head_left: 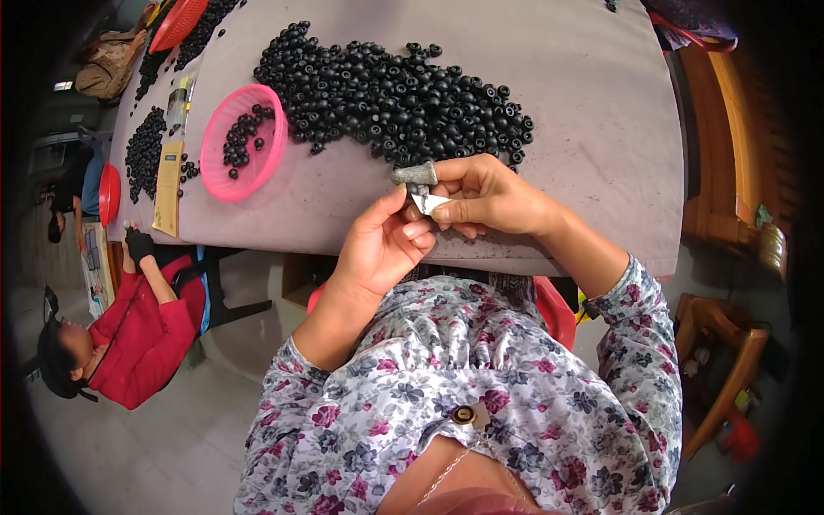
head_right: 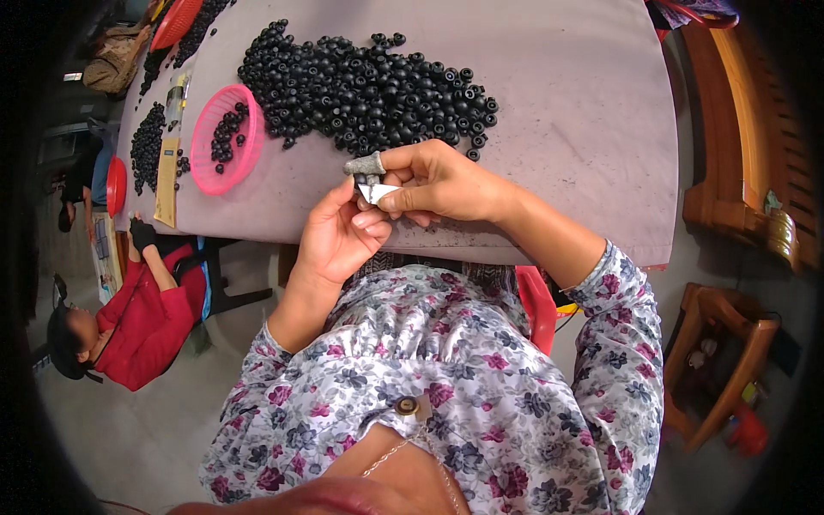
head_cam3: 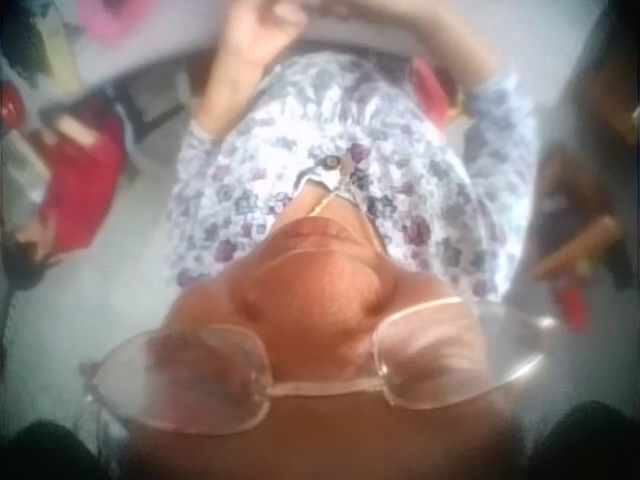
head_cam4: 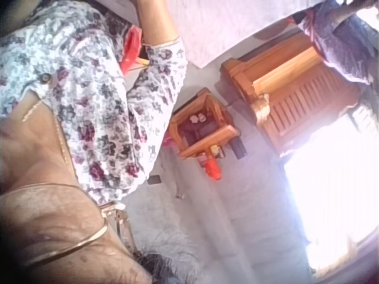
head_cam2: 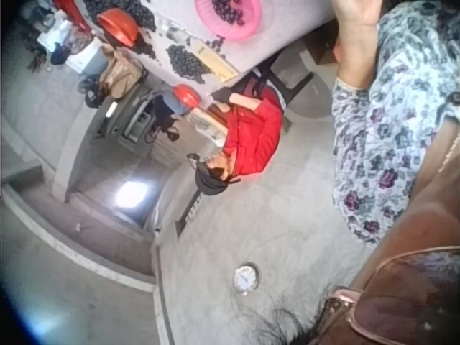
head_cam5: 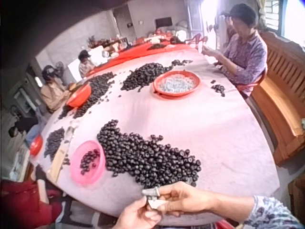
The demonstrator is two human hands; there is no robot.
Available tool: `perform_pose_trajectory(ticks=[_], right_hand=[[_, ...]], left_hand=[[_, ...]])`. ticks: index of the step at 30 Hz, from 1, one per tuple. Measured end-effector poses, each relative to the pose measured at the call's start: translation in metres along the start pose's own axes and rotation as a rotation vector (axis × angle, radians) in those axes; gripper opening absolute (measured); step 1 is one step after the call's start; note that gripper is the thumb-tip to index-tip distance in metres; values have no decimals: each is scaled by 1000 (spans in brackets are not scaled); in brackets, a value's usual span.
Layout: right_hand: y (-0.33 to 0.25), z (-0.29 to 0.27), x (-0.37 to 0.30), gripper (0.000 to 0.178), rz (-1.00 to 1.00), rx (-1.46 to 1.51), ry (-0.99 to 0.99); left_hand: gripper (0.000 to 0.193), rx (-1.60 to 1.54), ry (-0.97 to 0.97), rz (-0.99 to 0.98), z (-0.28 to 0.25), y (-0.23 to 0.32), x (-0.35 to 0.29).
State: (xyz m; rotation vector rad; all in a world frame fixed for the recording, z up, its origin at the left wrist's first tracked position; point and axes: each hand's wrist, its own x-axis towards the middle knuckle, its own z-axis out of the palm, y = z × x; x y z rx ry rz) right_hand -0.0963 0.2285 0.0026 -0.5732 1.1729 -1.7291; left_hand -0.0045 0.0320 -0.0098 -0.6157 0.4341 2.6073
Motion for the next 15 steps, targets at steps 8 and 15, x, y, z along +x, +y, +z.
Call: perform_pose_trajectory(ticks=[8,15], right_hand=[[-1,2,-2,45,-13,26,29],[2,1,-3,44,14,74,37]], left_hand=[[24,19,50,30,15,-3,-1],[23,-16,34,33,7,-9,0]])
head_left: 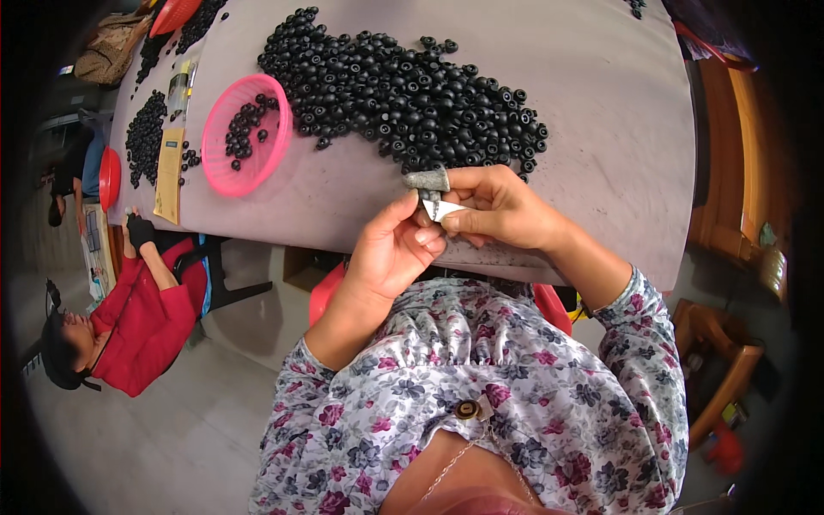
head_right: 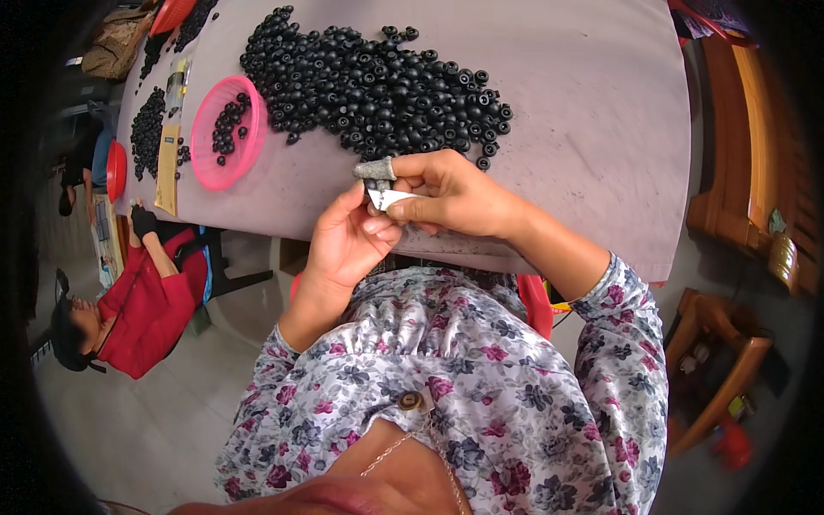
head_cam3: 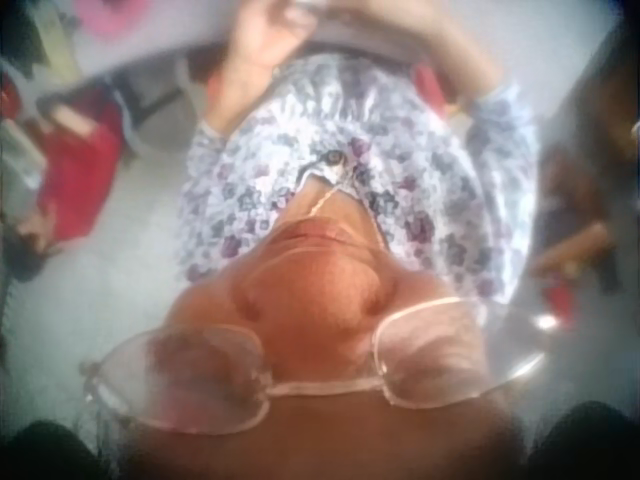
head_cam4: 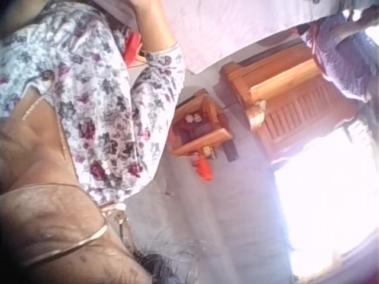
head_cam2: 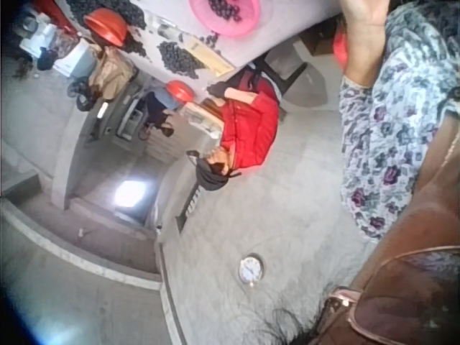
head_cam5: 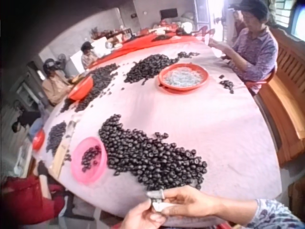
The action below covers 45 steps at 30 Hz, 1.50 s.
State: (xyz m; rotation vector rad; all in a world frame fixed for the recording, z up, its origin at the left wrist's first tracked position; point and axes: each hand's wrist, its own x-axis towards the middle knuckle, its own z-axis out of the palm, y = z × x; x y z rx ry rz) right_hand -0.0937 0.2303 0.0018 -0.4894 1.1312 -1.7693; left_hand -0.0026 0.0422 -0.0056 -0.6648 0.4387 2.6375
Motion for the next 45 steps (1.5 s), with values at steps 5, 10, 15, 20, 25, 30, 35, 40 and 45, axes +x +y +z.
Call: perform_pose_trajectory(ticks=[5,10,15,20,25,30,35,40,45], right_hand=[[-4,0,-1,41,18,-56,-22],[-4,2,-2,40,8,-108,2],[-3,1,-2,38,12,-108,1],[0,2,-1,34,23,-29,-3],[2,2,-1,27,25,19,22],[1,-2,0,20,29,34,21],[2,-1,4,13,3,-50,93],[5,0,3,16,-35,-148,149],[3,2,5,23,-18,-133,128]], left_hand=[[21,4,-26,-6,0,-2,-4],[20,12,0,-21,5,-1,-4],[20,17,-9,-15,3,-1,-4],[25,1,-31,7,-4,-3,-4],[35,12,-103,-12,-2,-4,-4],[34,20,-99,1,-3,-6,-6],[26,296,-55,218,-5,6,-19],[17,1058,212,851,7,99,-44],[22,2013,716,1034,6,187,-48]])
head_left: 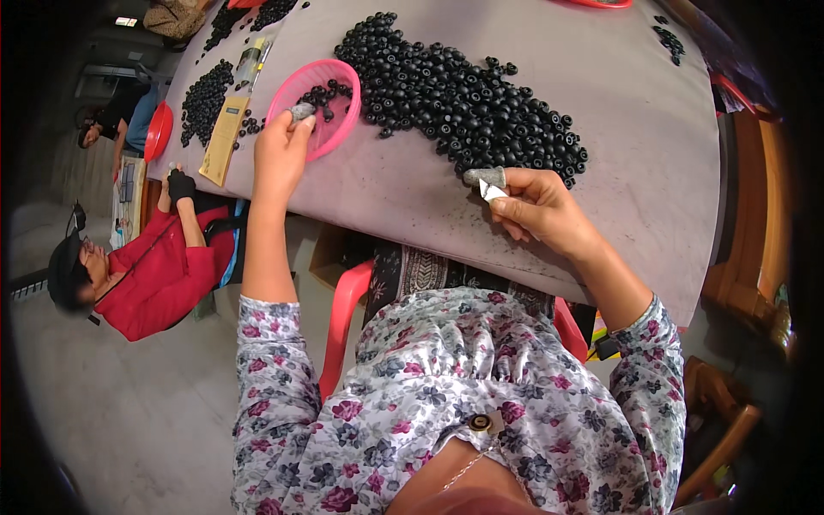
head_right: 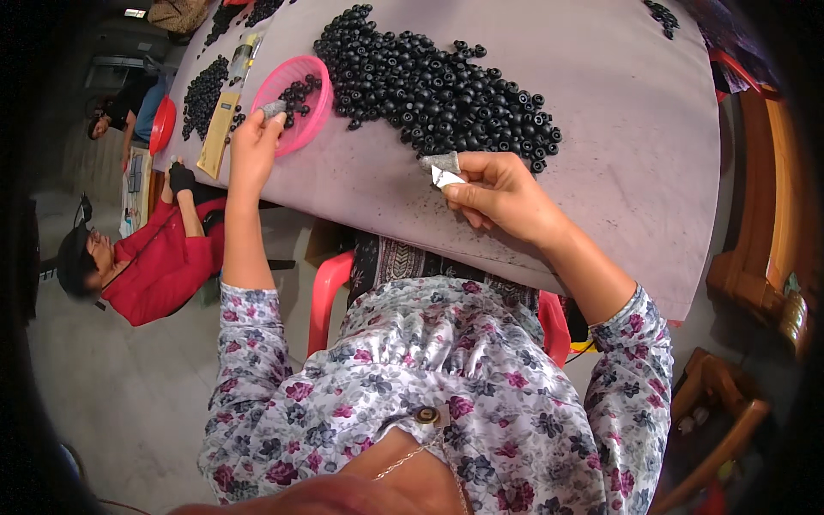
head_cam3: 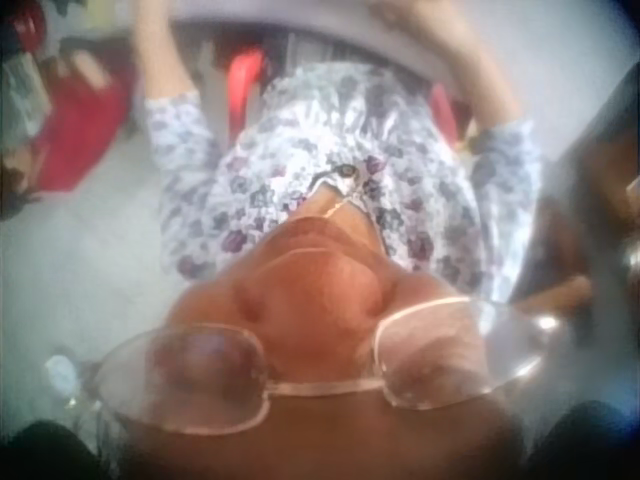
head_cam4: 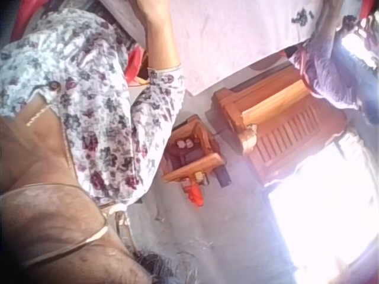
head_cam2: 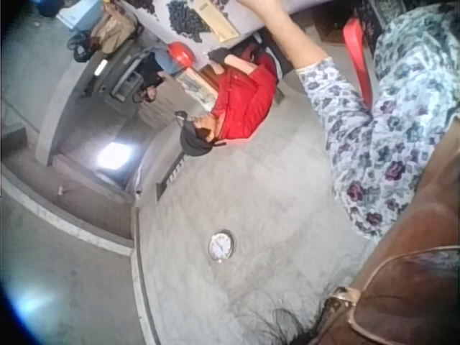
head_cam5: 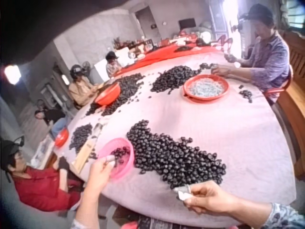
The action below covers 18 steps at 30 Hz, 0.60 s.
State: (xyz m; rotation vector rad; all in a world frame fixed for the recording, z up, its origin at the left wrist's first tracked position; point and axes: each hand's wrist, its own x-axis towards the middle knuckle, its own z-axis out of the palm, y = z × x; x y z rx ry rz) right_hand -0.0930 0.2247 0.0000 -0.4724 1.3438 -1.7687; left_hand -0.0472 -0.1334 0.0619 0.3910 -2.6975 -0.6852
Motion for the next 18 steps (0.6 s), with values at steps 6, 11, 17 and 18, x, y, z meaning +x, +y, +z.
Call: perform_pose_trajectory(ticks=[6,11,17,18], right_hand=[[1,-2,-3,24,2,12,17],[0,-2,-3,14,12,-6,2],[-2,-1,-4,13,26,-27,1],[-2,-1,-3,13,24,-31,0]], left_hand=[[17,116,16,250,44,31,-31],[15,109,10,286,71,33,-31],[21,34,-123,207,79,28,-25],[22,7,-133,184,79,27,-27]])
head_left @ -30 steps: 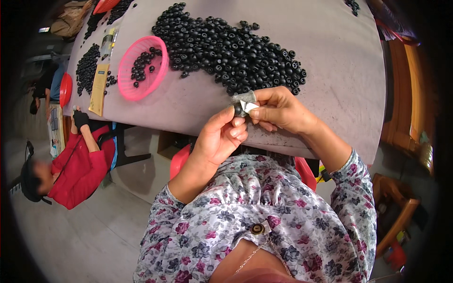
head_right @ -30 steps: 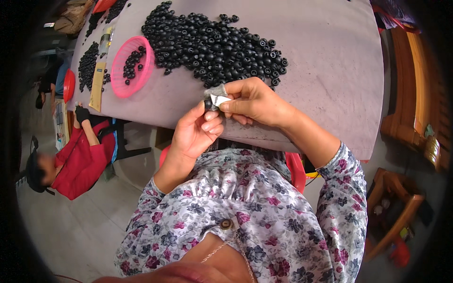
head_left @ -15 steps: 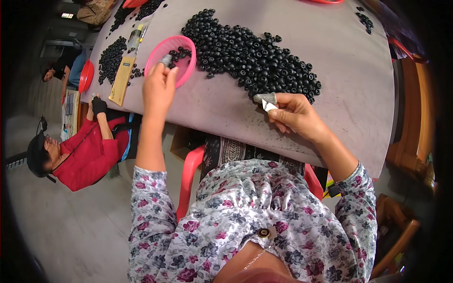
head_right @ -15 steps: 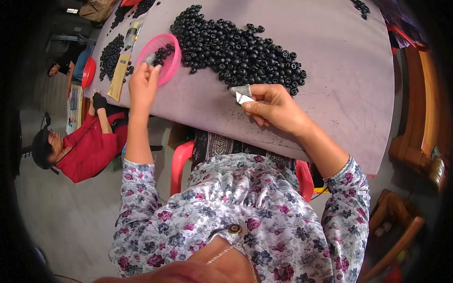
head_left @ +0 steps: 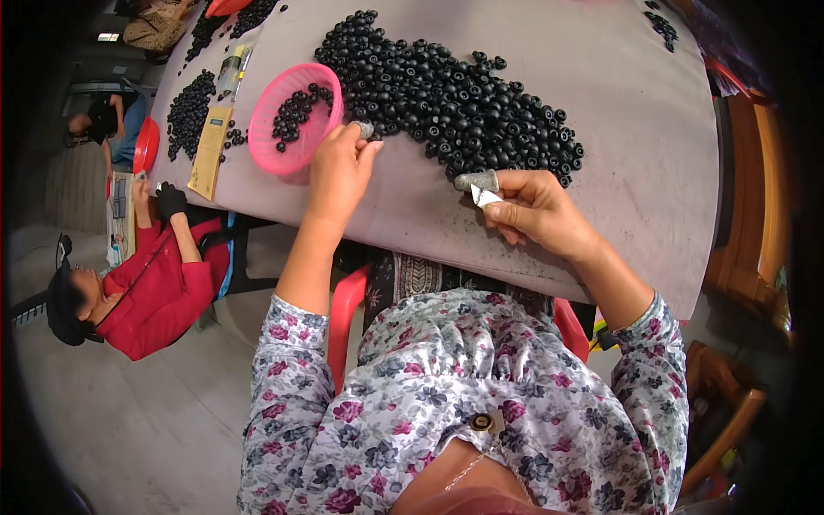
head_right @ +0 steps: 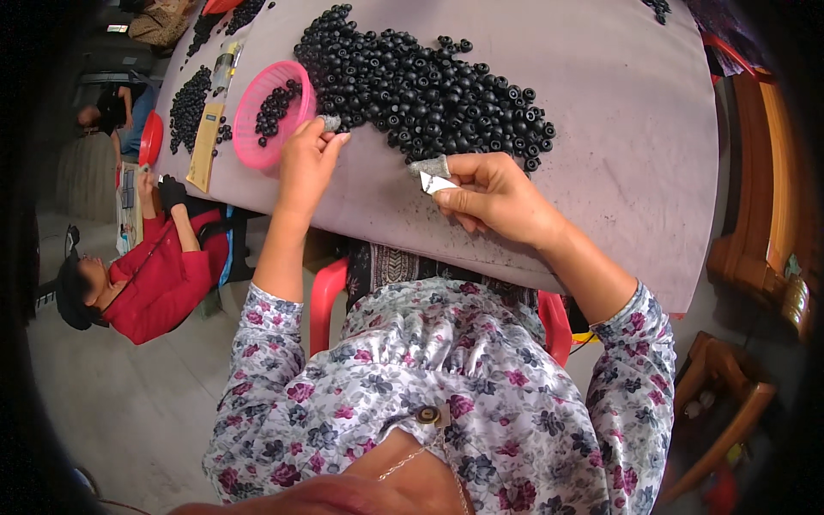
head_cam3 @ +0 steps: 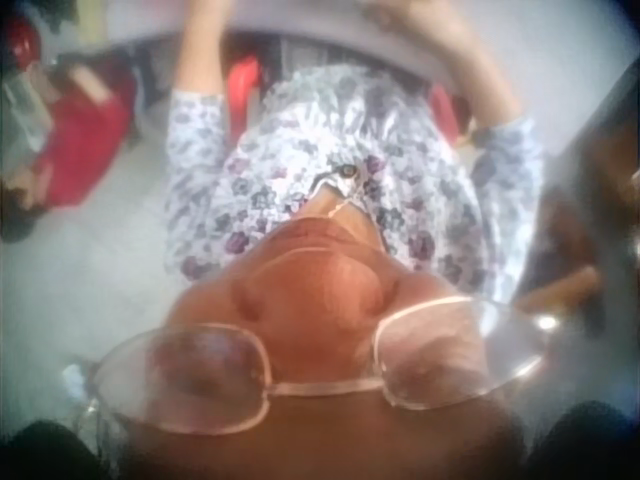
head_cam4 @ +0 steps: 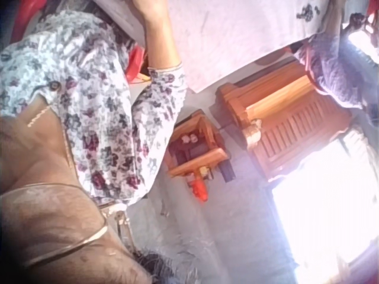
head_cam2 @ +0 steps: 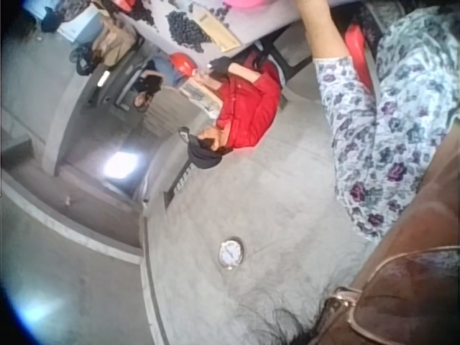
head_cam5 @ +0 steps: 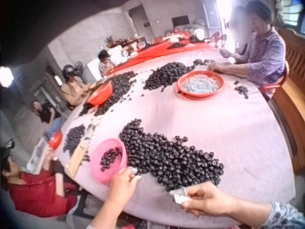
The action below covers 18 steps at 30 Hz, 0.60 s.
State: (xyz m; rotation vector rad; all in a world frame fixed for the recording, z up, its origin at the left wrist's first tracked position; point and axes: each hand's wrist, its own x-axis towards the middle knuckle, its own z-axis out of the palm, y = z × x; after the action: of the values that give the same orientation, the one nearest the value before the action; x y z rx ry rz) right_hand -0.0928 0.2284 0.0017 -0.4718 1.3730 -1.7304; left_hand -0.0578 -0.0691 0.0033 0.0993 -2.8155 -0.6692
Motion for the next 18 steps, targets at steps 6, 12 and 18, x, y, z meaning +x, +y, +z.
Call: perform_pose_trajectory(ticks=[6,12,18], right_hand=[[1,0,1,17,-8,-19,-1],[-1,1,1,19,-3,7,-3],[2,0,1,18,-23,17,-12]], left_hand=[[24,-23,105,11,6,1,-4],[23,-149,112,-57,9,3,-2],[19,-172,104,-32,19,3,-17]])
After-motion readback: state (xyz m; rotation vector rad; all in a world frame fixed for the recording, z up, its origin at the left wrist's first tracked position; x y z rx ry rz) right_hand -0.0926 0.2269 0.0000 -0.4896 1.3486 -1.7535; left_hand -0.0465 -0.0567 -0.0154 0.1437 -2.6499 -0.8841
